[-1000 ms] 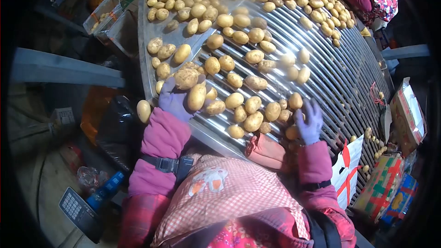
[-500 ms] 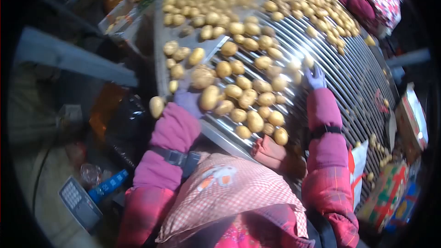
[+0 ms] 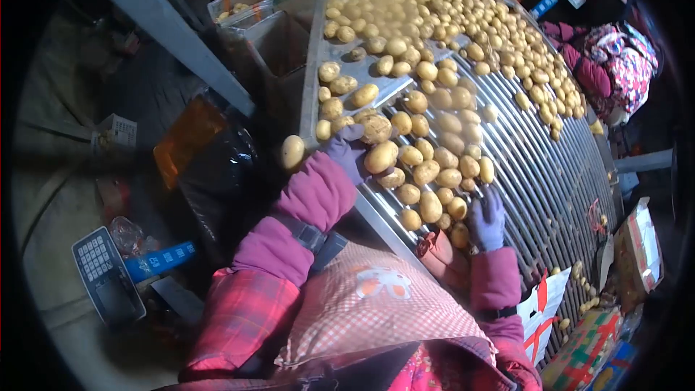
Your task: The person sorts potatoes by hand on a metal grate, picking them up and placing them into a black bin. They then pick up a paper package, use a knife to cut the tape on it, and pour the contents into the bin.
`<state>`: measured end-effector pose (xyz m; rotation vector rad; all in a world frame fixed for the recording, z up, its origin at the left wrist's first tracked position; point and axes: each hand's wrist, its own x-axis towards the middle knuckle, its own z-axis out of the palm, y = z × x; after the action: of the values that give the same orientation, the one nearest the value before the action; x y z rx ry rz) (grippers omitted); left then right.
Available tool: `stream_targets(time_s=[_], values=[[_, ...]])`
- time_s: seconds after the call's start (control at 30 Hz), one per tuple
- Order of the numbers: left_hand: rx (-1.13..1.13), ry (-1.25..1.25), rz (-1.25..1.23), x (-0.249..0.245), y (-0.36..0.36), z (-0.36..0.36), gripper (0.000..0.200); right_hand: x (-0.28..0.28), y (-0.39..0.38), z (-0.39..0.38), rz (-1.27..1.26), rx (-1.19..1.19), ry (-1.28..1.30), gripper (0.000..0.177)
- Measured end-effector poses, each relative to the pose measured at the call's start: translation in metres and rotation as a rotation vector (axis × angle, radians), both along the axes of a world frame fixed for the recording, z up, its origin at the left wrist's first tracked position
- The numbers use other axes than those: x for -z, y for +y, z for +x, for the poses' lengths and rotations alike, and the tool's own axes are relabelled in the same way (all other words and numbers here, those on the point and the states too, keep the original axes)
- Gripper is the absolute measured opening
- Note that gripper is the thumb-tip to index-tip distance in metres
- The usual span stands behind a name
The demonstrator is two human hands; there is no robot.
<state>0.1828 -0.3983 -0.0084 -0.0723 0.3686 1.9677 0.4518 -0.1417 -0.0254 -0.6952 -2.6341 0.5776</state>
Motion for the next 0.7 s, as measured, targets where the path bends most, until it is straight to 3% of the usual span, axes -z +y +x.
stream_targets(time_s=[0.07,0.2,0.27,0.4,0.53,0.6,0.63,0.67,0.7], values=[[-0.05,0.051,-0.119,-0.011,-0.011,0.004,0.063,-0.013,-0.026,-0.008,0.091,-0.05,-0.05,0.051],[-0.024,-0.056,0.044,0.002,-0.08,-0.008,0.055,-0.023,-0.054,-0.025,0.108,-0.135,-0.078,0.054],[-0.231,0.035,-0.068,-0.016,-0.13,-0.001,0.052,-0.002,-0.048,-0.022,0.132,-0.237,-0.045,0.054],[-0.434,0.098,-0.274,-0.02,-0.229,-0.04,0.051,0.01,-0.051,-0.021,-0.032,-0.142,-0.108,0.049],[-0.868,-0.085,-0.583,-0.018,-0.289,-0.098,0.053,0.01,-0.055,-0.022,-0.078,-0.058,-0.183,0.048],[-0.848,-0.017,-0.484,0.021,-0.325,-0.106,0.051,0.009,-0.057,-0.018,-0.083,0.001,-0.162,0.05],[-0.761,0.092,-0.541,0.035,-0.34,-0.102,0.047,0.003,-0.056,-0.019,-0.039,-0.039,-0.192,0.048],[-0.839,0.009,-0.729,0.016,-0.323,-0.081,0.044,0.016,-0.047,-0.015,-0.032,-0.041,-0.164,0.048],[-0.786,0.074,-0.786,0.026,-0.325,-0.065,0.04,0.01,-0.054,-0.017,-0.032,-0.018,-0.148,0.048]])
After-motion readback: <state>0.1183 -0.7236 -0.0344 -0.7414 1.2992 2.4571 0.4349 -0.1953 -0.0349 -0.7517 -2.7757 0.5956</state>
